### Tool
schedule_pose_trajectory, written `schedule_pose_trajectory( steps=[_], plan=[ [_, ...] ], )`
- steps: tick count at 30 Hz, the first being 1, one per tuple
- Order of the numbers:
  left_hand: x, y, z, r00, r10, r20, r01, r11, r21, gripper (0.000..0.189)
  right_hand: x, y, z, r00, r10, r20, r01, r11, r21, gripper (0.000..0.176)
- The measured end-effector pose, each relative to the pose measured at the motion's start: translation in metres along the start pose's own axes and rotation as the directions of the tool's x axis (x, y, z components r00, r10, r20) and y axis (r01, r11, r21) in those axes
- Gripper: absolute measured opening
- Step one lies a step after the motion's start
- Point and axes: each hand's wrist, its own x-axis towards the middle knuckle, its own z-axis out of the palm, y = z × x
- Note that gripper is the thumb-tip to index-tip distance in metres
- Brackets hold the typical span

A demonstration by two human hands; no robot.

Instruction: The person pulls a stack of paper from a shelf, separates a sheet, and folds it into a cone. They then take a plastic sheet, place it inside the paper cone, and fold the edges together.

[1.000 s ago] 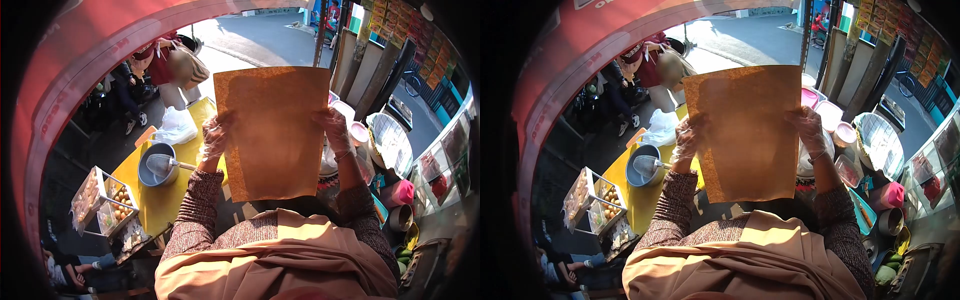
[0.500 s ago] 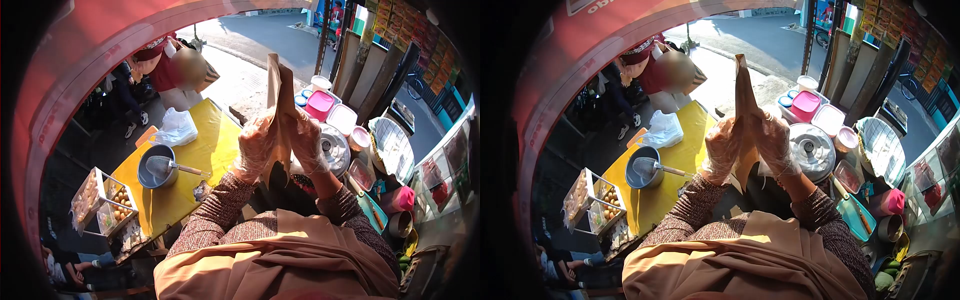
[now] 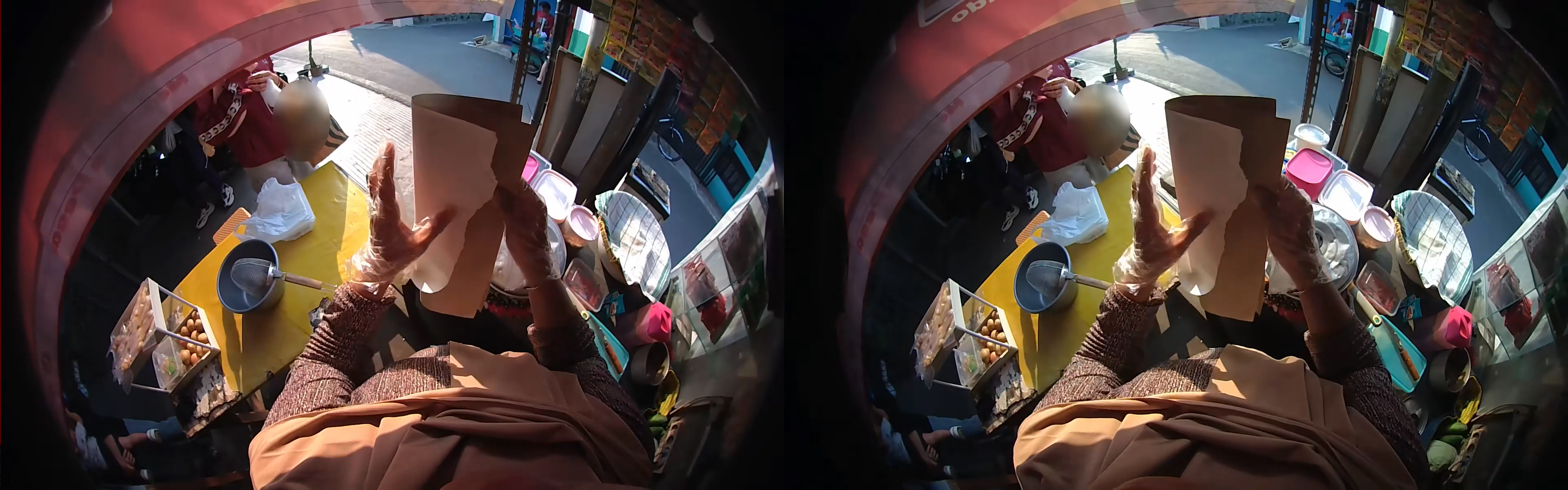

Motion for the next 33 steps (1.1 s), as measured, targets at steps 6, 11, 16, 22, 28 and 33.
schedule_pose_trajectory(
  steps=[6,11,16,22,28,33],
  plan=[
    [-0.004,-0.015,0.004,0.836,-0.303,0.458,0.549,0.422,-0.722,0.057,-0.006,-0.021,0.015,0.963,0.027,0.268,-0.249,0.469,0.847,0.022],
    [-0.005,-0.001,0.007,0.813,-0.399,0.424,0.573,0.424,-0.701,0.043,-0.007,-0.039,0.027,0.917,-0.353,-0.188,0.341,0.936,-0.09,0.013],
    [-0.005,0.002,0.007,0.827,-0.396,0.399,0.555,0.46,-0.693,0.037,-0.002,-0.032,0.014,0.941,-0.289,-0.177,0.264,0.952,-0.154,0.011],
    [-0.004,0.0,0.008,0.781,-0.419,0.464,0.621,0.444,-0.645,0.034,0.0,-0.034,0.011,0.968,-0.115,-0.224,0.113,0.993,-0.025,0.013],
    [-0.01,-0.012,0.006,0.756,-0.421,0.502,0.651,0.402,-0.644,0.044,0.006,-0.033,0.013,0.978,-0.175,-0.112,0.191,0.971,0.146,0.025],
    [-0.023,-0.017,-0.013,0.704,-0.216,0.676,0.71,0.18,-0.681,0.091,0.019,-0.044,0.001,0.966,-0.047,-0.256,0.1,0.975,0.196,0.032]
  ],
)
